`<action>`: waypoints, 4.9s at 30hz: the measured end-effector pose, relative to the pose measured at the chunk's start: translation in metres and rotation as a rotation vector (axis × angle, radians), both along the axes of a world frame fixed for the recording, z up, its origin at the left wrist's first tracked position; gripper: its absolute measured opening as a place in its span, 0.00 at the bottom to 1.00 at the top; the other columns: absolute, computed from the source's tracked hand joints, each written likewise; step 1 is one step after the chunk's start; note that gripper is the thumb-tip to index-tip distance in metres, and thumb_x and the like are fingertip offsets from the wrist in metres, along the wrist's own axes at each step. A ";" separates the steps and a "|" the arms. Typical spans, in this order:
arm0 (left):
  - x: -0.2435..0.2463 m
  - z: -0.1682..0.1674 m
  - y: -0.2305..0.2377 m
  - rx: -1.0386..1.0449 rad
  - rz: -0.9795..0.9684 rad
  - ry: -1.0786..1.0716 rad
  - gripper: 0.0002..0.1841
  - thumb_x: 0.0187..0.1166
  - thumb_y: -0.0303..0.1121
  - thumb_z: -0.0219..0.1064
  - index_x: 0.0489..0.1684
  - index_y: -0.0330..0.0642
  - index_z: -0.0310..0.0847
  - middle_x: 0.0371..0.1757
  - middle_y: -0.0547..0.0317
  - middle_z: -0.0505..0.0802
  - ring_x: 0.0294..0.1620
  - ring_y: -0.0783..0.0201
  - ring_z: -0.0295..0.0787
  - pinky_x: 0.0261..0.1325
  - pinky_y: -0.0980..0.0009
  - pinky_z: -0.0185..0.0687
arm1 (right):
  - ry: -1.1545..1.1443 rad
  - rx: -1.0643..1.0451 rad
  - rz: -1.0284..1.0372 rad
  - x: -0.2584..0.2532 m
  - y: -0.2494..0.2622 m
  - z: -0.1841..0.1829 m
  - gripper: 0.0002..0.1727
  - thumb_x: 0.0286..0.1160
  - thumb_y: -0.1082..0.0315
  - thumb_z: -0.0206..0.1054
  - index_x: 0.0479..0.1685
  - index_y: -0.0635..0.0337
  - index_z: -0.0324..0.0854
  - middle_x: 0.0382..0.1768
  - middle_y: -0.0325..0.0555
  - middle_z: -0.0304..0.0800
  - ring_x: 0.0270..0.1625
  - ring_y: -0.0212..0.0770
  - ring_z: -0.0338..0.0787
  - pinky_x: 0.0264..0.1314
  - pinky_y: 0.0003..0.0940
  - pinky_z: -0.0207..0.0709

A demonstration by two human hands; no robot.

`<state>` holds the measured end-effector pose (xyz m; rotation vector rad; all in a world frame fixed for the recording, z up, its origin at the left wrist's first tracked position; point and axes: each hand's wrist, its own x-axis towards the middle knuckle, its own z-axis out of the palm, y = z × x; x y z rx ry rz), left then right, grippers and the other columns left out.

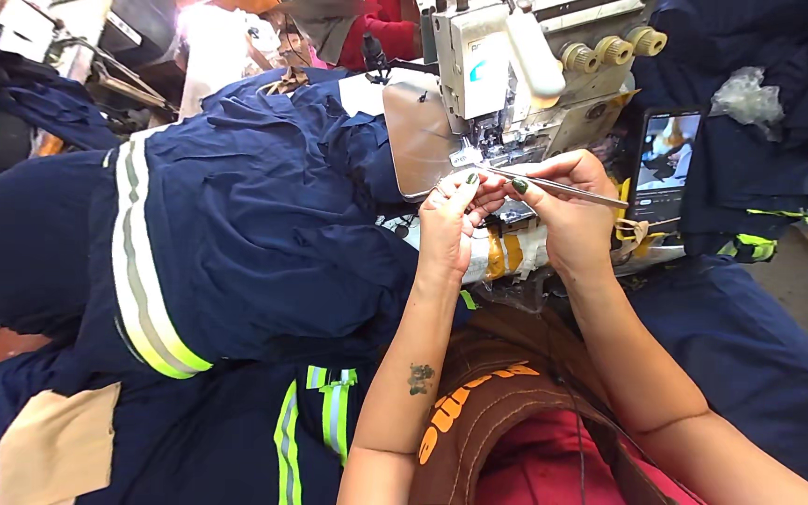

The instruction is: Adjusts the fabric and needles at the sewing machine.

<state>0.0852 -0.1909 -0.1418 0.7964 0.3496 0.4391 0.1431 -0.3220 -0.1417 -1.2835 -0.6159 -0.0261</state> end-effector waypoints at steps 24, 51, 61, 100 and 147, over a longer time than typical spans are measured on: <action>-0.049 -0.025 0.015 0.724 0.074 0.091 0.17 0.85 0.25 0.62 0.71 0.36 0.80 0.64 0.53 0.92 0.57 0.62 0.93 0.62 0.63 0.90 | -0.092 0.026 -0.184 0.016 -0.002 -0.025 0.14 0.62 0.86 0.74 0.43 0.61 0.82 0.41 0.43 0.94 0.43 0.38 0.96 0.51 0.36 0.94; -0.090 -0.108 0.106 1.702 0.546 0.823 0.19 0.91 0.32 0.48 0.61 0.43 0.89 0.75 0.52 0.87 0.86 0.48 0.70 0.89 0.44 0.49 | -0.149 -0.135 -0.397 0.036 0.044 -0.053 0.08 0.65 0.83 0.72 0.39 0.65 0.83 0.36 0.44 0.92 0.40 0.31 0.92 0.45 0.25 0.88; -0.090 -0.109 0.106 1.713 0.557 0.826 0.20 0.90 0.31 0.48 0.61 0.43 0.89 0.75 0.53 0.87 0.86 0.48 0.70 0.89 0.45 0.49 | -0.162 -0.161 -0.414 0.035 0.044 -0.055 0.08 0.64 0.83 0.73 0.39 0.65 0.83 0.36 0.44 0.92 0.39 0.29 0.92 0.44 0.23 0.88; -0.087 -0.102 0.103 1.736 0.515 0.908 0.21 0.89 0.29 0.47 0.60 0.40 0.90 0.74 0.51 0.88 0.86 0.46 0.70 0.90 0.43 0.47 | -0.235 -0.113 -0.432 0.035 0.039 -0.062 0.06 0.71 0.83 0.68 0.41 0.70 0.89 0.44 0.53 0.96 0.49 0.40 0.95 0.56 0.33 0.88; -0.086 -0.101 0.101 1.733 0.509 0.934 0.21 0.89 0.29 0.46 0.61 0.41 0.89 0.75 0.51 0.87 0.86 0.47 0.70 0.90 0.43 0.47 | -0.150 -0.115 -0.401 0.037 0.042 -0.057 0.04 0.71 0.80 0.69 0.39 0.67 0.88 0.38 0.50 0.94 0.43 0.36 0.93 0.47 0.30 0.87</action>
